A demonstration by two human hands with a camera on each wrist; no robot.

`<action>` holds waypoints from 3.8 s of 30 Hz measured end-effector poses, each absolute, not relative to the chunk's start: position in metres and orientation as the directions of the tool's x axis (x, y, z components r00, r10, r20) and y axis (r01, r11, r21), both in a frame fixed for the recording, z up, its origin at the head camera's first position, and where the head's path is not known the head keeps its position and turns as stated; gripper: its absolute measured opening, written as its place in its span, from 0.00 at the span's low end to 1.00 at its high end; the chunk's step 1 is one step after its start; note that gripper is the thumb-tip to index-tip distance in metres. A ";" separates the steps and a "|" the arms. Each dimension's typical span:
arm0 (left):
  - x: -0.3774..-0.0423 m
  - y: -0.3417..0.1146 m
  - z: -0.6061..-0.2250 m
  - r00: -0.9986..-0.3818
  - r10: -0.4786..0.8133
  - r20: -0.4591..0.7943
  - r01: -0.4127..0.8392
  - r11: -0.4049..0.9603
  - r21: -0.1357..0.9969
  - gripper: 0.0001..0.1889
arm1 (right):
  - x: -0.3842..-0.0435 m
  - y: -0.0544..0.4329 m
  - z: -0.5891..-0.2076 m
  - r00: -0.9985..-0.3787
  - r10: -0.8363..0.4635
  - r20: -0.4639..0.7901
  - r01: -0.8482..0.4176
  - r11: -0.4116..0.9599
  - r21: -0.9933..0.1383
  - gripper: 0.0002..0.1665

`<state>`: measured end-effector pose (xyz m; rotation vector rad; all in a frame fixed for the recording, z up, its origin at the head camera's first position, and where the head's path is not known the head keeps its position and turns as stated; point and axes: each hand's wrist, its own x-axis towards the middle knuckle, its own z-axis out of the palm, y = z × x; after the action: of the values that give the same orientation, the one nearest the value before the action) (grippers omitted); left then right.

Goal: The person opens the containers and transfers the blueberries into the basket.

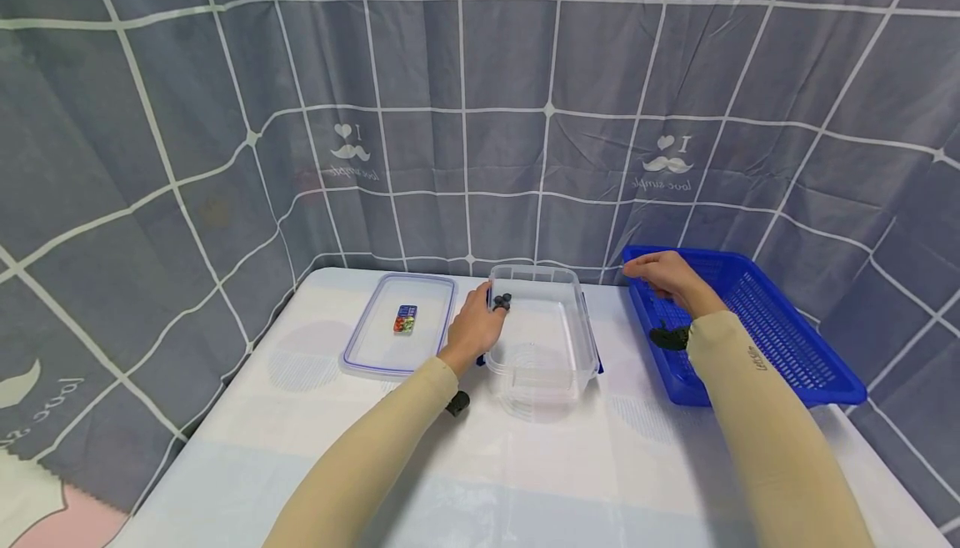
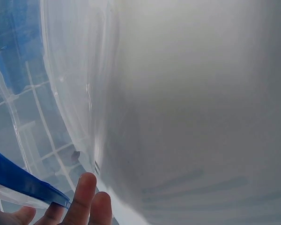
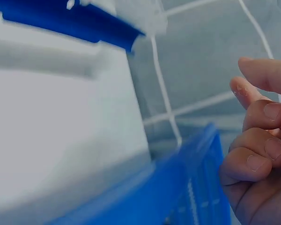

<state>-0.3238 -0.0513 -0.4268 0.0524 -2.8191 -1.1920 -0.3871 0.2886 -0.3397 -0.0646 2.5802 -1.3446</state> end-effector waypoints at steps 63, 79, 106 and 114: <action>-0.325 -0.050 -0.424 -0.996 -0.078 0.049 -0.020 0.706 0.708 0.33 | -0.419 0.116 -0.420 -0.902 -0.275 -0.331 0.201 0.412 -0.889 0.24; -0.327 -0.049 -0.427 -0.994 -0.085 0.062 -0.017 0.717 0.697 0.33 | -0.419 0.102 -0.437 -0.911 -0.154 -0.381 0.287 0.425 -0.858 0.22; -0.327 -0.050 -0.426 -0.997 -0.060 0.057 -0.001 0.703 0.712 0.34 | -0.418 0.099 -0.443 -0.935 -0.115 -0.336 0.255 0.439 -0.861 0.22; -0.327 -0.050 -0.427 -0.997 -0.054 0.062 0.006 0.703 0.711 0.34 | -0.418 0.097 -0.444 -0.938 -0.092 -0.334 0.260 0.451 -0.854 0.20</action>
<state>-0.3274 -0.0498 -0.4273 0.0400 -2.8263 -1.1809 -0.4182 0.0972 -0.4440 0.1435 2.3743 -1.4822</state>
